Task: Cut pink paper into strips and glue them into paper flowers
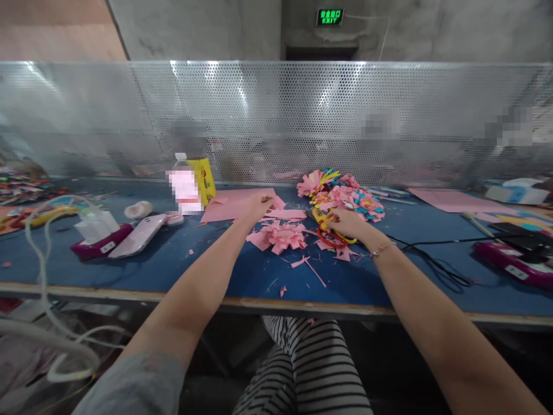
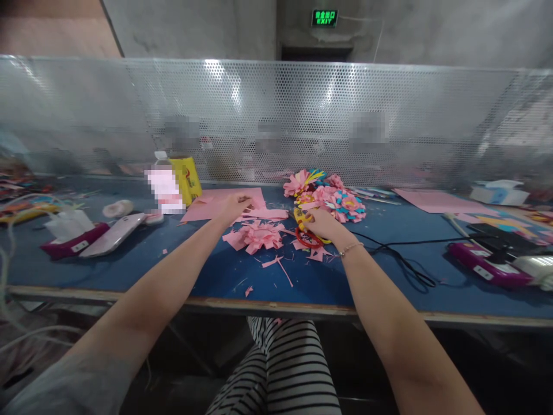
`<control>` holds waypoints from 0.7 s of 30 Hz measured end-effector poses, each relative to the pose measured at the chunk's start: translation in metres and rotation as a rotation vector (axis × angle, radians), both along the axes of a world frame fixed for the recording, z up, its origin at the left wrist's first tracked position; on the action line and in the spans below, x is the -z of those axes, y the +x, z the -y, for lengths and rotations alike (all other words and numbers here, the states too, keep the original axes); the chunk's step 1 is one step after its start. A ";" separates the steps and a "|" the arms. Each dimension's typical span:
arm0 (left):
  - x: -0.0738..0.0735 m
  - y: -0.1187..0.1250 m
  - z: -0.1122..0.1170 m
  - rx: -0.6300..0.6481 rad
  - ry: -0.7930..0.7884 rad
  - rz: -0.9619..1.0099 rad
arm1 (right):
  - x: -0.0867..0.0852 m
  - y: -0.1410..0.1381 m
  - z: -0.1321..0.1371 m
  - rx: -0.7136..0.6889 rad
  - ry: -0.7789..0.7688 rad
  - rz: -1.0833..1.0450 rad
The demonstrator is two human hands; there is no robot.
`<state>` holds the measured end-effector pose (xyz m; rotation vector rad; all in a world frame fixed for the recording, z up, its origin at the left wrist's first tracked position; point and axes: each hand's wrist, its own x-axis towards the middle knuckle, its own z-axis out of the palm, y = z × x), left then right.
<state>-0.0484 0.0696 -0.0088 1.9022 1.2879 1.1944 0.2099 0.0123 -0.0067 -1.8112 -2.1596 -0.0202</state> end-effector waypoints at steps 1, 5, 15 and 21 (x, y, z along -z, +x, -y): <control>-0.001 0.001 0.000 0.002 -0.028 0.047 | 0.000 0.000 0.000 0.001 -0.001 0.000; 0.000 0.001 0.000 -0.009 -0.016 -0.018 | -0.002 -0.001 0.002 0.007 -0.013 -0.002; 0.009 -0.007 0.002 -0.031 0.112 -0.830 | -0.003 -0.002 0.006 -0.031 -0.005 0.001; 0.010 -0.008 0.001 0.016 0.124 -0.945 | -0.002 -0.002 0.005 -0.042 -0.018 0.018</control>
